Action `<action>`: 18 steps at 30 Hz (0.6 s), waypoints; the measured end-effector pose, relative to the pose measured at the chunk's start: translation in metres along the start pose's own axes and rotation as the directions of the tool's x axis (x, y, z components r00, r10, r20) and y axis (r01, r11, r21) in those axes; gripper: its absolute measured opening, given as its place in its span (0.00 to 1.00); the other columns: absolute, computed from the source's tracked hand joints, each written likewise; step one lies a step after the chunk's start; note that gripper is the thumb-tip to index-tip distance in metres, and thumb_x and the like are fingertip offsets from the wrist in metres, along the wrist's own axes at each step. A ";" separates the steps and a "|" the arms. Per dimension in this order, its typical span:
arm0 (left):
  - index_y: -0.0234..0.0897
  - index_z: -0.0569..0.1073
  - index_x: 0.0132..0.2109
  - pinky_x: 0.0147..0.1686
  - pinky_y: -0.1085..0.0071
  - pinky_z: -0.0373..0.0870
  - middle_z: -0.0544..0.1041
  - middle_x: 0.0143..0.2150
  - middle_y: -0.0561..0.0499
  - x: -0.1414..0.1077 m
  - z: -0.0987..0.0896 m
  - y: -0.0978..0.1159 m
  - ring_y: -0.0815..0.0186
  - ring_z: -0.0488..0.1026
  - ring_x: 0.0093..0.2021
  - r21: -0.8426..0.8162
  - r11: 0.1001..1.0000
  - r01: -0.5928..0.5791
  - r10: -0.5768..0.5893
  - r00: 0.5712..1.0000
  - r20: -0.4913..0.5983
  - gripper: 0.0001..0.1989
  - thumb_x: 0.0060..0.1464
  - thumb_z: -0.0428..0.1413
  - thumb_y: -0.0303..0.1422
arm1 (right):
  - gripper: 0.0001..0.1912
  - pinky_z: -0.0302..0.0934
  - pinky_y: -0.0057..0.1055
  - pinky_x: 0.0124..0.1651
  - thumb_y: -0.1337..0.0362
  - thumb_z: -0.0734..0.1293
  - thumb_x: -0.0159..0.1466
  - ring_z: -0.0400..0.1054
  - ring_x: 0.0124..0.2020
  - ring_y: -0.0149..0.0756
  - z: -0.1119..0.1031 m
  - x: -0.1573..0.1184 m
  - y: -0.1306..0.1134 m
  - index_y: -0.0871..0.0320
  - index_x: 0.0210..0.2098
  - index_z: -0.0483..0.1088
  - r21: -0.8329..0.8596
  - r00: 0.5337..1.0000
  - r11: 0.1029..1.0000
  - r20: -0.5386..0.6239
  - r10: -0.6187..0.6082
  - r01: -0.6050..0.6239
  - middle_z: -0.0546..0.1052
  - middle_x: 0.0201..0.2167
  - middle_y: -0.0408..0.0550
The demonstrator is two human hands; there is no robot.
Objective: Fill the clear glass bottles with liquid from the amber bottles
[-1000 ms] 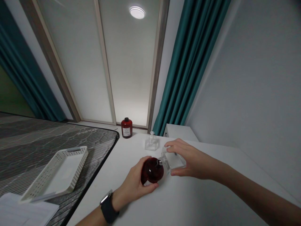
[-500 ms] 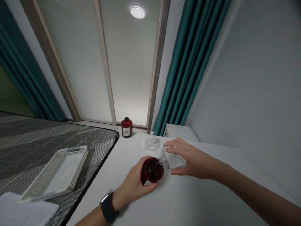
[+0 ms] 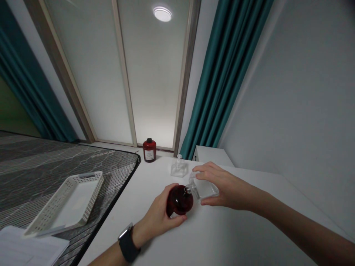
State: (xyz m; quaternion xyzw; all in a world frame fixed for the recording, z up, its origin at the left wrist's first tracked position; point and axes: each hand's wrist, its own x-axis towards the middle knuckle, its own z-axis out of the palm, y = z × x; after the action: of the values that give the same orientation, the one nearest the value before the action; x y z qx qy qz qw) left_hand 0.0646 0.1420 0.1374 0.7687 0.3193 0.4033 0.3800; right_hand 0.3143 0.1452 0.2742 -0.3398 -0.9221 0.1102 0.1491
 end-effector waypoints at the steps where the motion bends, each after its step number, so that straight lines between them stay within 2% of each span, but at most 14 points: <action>1: 0.39 0.58 0.63 0.59 0.56 0.69 0.71 0.59 0.41 0.000 0.000 0.000 0.52 0.72 0.57 -0.003 1.000 0.003 -0.003 1.000 0.002 0.37 0.49 0.64 0.31 | 0.29 0.62 0.49 0.60 0.61 0.79 0.54 0.63 0.60 0.51 0.000 0.000 0.000 0.58 0.53 0.71 -0.006 1.000 1.000 0.002 -0.002 0.002 0.71 0.59 0.60; 18: 0.42 0.58 0.64 0.60 0.56 0.67 0.70 0.60 0.43 -0.001 0.001 -0.005 0.52 0.71 0.58 -0.037 0.999 -0.008 0.008 1.000 -0.005 0.38 0.49 0.66 0.31 | 0.29 0.63 0.49 0.60 0.60 0.77 0.58 0.62 0.61 0.51 0.003 0.000 0.005 0.59 0.55 0.68 -0.091 0.994 0.991 -0.022 -0.104 0.102 0.71 0.60 0.61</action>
State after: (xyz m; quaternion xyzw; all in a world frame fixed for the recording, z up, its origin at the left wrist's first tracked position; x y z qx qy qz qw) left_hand 0.0643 0.1431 0.1327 0.7618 0.3098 0.4125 0.3918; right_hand 0.3166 0.1484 0.2698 -0.2994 -0.9403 0.0563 0.1515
